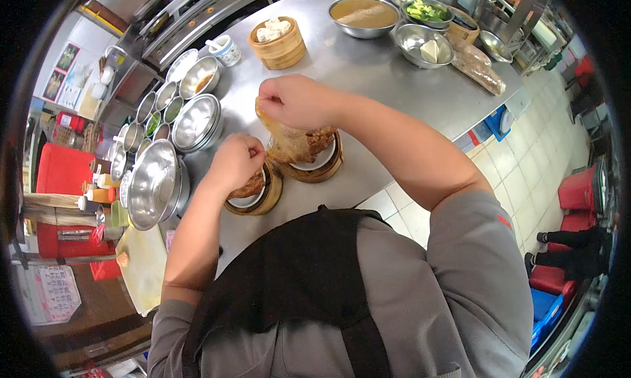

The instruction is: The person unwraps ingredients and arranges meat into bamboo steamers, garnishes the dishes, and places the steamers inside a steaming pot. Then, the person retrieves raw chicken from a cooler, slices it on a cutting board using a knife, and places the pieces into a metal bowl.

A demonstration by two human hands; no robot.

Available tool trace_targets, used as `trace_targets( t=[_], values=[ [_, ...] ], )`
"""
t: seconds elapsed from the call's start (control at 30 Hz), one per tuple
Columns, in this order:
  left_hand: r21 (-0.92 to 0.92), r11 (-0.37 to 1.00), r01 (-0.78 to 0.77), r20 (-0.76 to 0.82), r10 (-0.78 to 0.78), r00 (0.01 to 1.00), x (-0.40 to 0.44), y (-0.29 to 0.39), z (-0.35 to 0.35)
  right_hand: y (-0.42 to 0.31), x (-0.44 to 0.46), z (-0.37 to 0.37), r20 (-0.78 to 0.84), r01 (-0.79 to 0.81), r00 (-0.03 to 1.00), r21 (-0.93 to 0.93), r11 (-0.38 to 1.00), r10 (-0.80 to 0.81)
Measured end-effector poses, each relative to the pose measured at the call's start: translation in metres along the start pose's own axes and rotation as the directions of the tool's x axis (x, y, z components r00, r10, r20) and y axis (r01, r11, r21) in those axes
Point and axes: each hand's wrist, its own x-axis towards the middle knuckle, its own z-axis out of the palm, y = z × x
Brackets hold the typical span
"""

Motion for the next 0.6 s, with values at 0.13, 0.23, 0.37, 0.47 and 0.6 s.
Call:
trace_targets(
  t=[0.13,0.23,0.37,0.47,0.6],
  values=[
    [-0.180,0.984,-0.016,-0.038,0.010,0.999,-0.010,-0.004,-0.009,-0.005,0.002,0.007,-0.025,0.019,1.000,0.083,0.996,-0.017],
    [-0.361,0.919,0.158,0.056,-0.147,0.987,-0.013,-0.002,-0.022,-0.013,0.004,0.010,-0.015,0.001,1.000,0.097,0.995,0.001],
    [-0.571,0.794,0.209,0.036,-0.230,0.972,0.003,-0.014,-0.006,0.000,-0.002,0.033,-0.007,0.202,0.976,-0.322,0.925,-0.216],
    [-0.589,0.785,0.190,0.070,-0.185,0.980,0.010,-0.017,-0.003,-0.008,0.004,0.048,0.198,-0.075,0.968,-0.364,0.929,0.155],
    [-0.550,0.826,0.127,-0.073,-0.199,0.977,-0.016,-0.008,-0.030,-0.003,0.006,0.053,0.059,-0.253,0.963,-0.132,0.959,0.262]
  ],
)
